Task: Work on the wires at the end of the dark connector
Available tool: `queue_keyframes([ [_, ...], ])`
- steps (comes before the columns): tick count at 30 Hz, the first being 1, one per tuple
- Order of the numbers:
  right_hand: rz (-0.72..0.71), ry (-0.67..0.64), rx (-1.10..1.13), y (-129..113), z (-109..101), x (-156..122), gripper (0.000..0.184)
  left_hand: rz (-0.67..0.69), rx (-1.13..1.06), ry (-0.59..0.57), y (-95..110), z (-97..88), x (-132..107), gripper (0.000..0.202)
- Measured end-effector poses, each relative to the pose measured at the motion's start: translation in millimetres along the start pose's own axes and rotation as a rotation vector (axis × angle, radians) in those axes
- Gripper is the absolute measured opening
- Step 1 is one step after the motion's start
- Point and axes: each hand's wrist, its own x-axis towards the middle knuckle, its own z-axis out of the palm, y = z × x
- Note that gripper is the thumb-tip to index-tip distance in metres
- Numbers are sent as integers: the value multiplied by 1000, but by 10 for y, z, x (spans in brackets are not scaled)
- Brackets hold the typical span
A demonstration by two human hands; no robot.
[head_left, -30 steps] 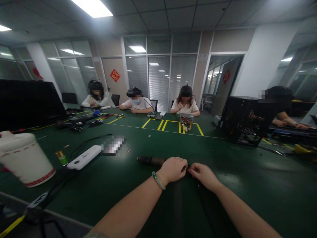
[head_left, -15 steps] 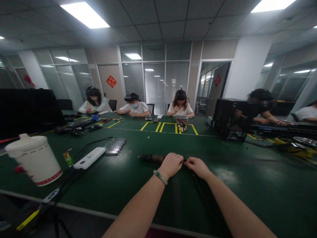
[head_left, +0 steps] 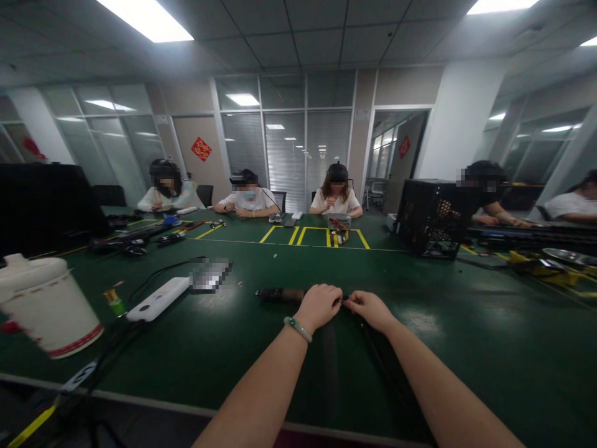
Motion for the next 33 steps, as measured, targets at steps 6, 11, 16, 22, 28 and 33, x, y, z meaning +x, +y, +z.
queue_keyframes([
  [6,14,-15,7,-26,-15,-12,24,-2,-3,-13,4,-22,0,5],
  [11,14,-13,1,-68,-31,-26,26,-7,3,-17,12,-28,4,5],
  [16,15,-10,3,-79,-30,-31,27,-12,12,-28,15,-23,15,5],
  [22,-1,-20,7,-41,-21,-11,27,7,13,-28,-15,1,34,2],
  [28,2,-34,6,-15,-12,52,27,23,10,-32,-75,35,87,5],
  [33,23,-41,11,17,-9,141,29,25,8,-20,-115,77,163,3],
])
